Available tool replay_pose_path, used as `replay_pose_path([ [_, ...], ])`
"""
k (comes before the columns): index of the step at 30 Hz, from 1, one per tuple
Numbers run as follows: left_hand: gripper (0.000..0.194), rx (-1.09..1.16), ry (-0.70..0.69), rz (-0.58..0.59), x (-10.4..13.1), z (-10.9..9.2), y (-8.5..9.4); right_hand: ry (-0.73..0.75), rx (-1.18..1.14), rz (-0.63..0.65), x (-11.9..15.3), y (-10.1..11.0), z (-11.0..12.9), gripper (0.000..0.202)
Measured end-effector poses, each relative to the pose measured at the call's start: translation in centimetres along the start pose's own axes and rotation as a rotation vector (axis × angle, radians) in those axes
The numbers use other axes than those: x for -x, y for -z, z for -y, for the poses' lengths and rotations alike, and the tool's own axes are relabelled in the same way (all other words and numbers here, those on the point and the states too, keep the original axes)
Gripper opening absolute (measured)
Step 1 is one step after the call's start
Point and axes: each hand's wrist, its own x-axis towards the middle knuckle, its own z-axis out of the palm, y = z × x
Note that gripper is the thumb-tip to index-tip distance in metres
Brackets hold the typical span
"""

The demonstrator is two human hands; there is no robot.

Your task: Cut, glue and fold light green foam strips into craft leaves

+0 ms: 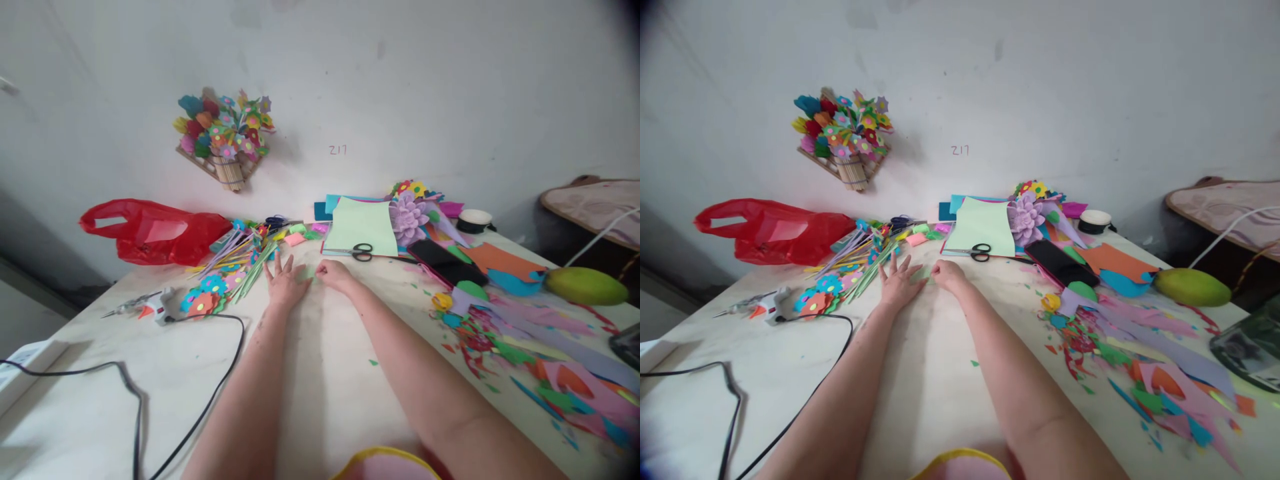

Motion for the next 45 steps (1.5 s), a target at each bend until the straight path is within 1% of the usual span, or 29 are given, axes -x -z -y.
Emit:
replay_pose_path([
  [5, 0.03, 0.058, 0.046, 0.006, 0.4, 1.6, 1.0, 0.129, 0.144, 0.046, 0.7, 0.3, 0.3, 0.012],
  [10, 0.02, 0.123, 0.034, 0.078, 0.5, 2.8, 1.8, 0.148, 0.241, 0.061, 0.9, 0.4, 0.6, 0.014],
  [14, 0.018, 0.143, 0.03, 0.106, 0.6, 3.5, 2.0, 0.162, 0.251, 0.074, 0.8, 0.6, 0.6, 0.014],
  [18, 0.017, 0.138, 0.006, 0.107, 0.5, 3.7, 1.9, 0.178, 0.258, 0.087, 0.8, 0.8, 0.6, 0.013],
  [27, 0.021, 0.101, -0.034, 0.097, 0.3, 3.7, 1.3, 0.152, 0.273, 0.127, 1.0, 1.1, 1.1, 0.014],
  [32, 0.021, 0.071, -0.031, 0.068, 0.3, 3.6, 1.4, 0.151, 0.269, 0.095, 0.8, 0.8, 0.9, 0.016],
  [34, 0.02, 0.063, -0.009, 0.075, 0.3, 3.5, 1.5, 0.115, 0.278, 0.077, 0.9, 0.5, 1.2, 0.02],
  [36, 0.02, 0.056, 0.014, 0.083, 0.3, 3.3, 1.6, 0.044, 0.3, 0.049, 1.0, 0.0, 1.8, 0.027],
  [38, 0.02, 0.05, 0.032, 0.081, 0.3, 3.2, 1.7, -0.019, 0.333, 0.001, 1.3, -0.5, 2.6, 0.037],
  [41, 0.02, 0.047, 0.061, 0.064, 0.4, 3.2, 1.6, -0.069, 0.359, -0.076, 1.7, -1.4, 3.6, 0.05],
  [45, 0.021, 0.055, 0.088, 0.047, 0.5, 3.2, 1.4, -0.099, 0.353, -0.091, 1.9, -2.0, 4.3, 0.053],
])
